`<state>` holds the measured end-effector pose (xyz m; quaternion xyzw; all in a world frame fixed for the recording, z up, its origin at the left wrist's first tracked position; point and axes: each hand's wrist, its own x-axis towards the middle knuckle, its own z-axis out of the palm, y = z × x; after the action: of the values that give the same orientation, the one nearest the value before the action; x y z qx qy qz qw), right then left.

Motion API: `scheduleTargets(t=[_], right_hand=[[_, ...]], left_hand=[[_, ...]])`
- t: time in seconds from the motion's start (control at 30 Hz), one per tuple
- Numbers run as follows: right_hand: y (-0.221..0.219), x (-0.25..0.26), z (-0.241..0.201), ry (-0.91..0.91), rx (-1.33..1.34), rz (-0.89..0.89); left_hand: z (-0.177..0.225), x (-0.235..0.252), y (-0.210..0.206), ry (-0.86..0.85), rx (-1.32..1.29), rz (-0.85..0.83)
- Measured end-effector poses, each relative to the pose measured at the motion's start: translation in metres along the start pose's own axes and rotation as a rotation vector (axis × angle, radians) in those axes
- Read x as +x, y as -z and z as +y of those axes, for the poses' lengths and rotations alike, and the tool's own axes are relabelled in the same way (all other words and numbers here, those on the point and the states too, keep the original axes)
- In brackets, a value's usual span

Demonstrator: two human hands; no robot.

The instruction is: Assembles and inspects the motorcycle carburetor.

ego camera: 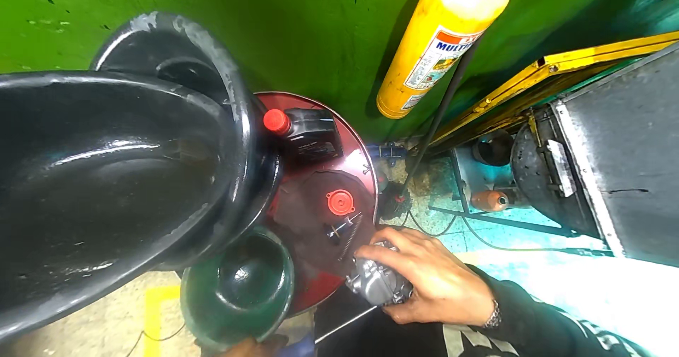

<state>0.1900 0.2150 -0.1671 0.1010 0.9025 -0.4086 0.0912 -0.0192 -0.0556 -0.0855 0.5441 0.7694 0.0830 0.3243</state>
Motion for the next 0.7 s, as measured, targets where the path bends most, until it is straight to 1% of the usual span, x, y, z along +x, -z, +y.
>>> scheduleTargets(t=[0.07, 0.17, 0.2, 0.27, 0.3, 0.33, 0.37, 0.43, 0.5, 0.53, 0.57, 0.6, 0.63, 0.7], right_hand=[[-0.001, 0.001, 0.0, 0.005, 0.0, 0.01], [-0.002, 0.002, 0.0, 0.015, -0.004, 0.013], [-0.001, 0.002, 0.0, 0.015, -0.007, 0.006], [-0.001, 0.002, 0.0, 0.017, -0.017, 0.002], [-0.001, 0.002, 0.0, 0.016, -0.026, 0.005], [-0.001, 0.002, 0.0, 0.016, -0.034, 0.007], [-0.002, 0.001, 0.0, 0.02, -0.039, 0.013], [-0.002, 0.001, 0.001, 0.021, -0.047, 0.024], [-0.004, -0.001, 0.001, 0.018, -0.044, 0.037], [-0.004, -0.001, 0.001, 0.019, -0.042, 0.04], [-0.004, -0.001, 0.001, 0.018, -0.039, 0.036], [-0.004, 0.0, 0.001, 0.017, -0.037, 0.033], [-0.003, -0.001, 0.001, 0.018, -0.035, 0.033], [-0.004, -0.001, 0.0, 0.041, -0.04, 0.042]], left_hand=[[-0.003, 0.001, 0.0, -0.082, -0.043, 0.103], [-0.001, 0.004, -0.002, -0.1, -0.096, 0.196], [0.0, 0.005, -0.001, -0.077, -0.124, 0.173], [0.001, 0.006, 0.004, -0.017, -0.208, 0.043], [0.001, 0.006, 0.006, -0.001, -0.232, -0.019], [0.001, 0.005, 0.005, -0.011, -0.227, -0.037], [0.0, 0.003, 0.002, -0.046, -0.194, -0.003], [-0.002, 0.0, -0.006, -0.157, -0.046, 0.142], [-0.001, 0.001, -0.013, -0.233, 0.122, 0.293], [0.0, 0.001, -0.015, -0.257, 0.169, 0.338], [-0.001, 0.001, -0.015, -0.281, 0.167, 0.344], [-0.003, 0.001, -0.013, -0.292, 0.115, 0.31], [-0.005, 0.001, -0.011, -0.28, 0.004, 0.229], [-0.008, 0.003, -0.007, -0.146, -0.372, 0.004]])
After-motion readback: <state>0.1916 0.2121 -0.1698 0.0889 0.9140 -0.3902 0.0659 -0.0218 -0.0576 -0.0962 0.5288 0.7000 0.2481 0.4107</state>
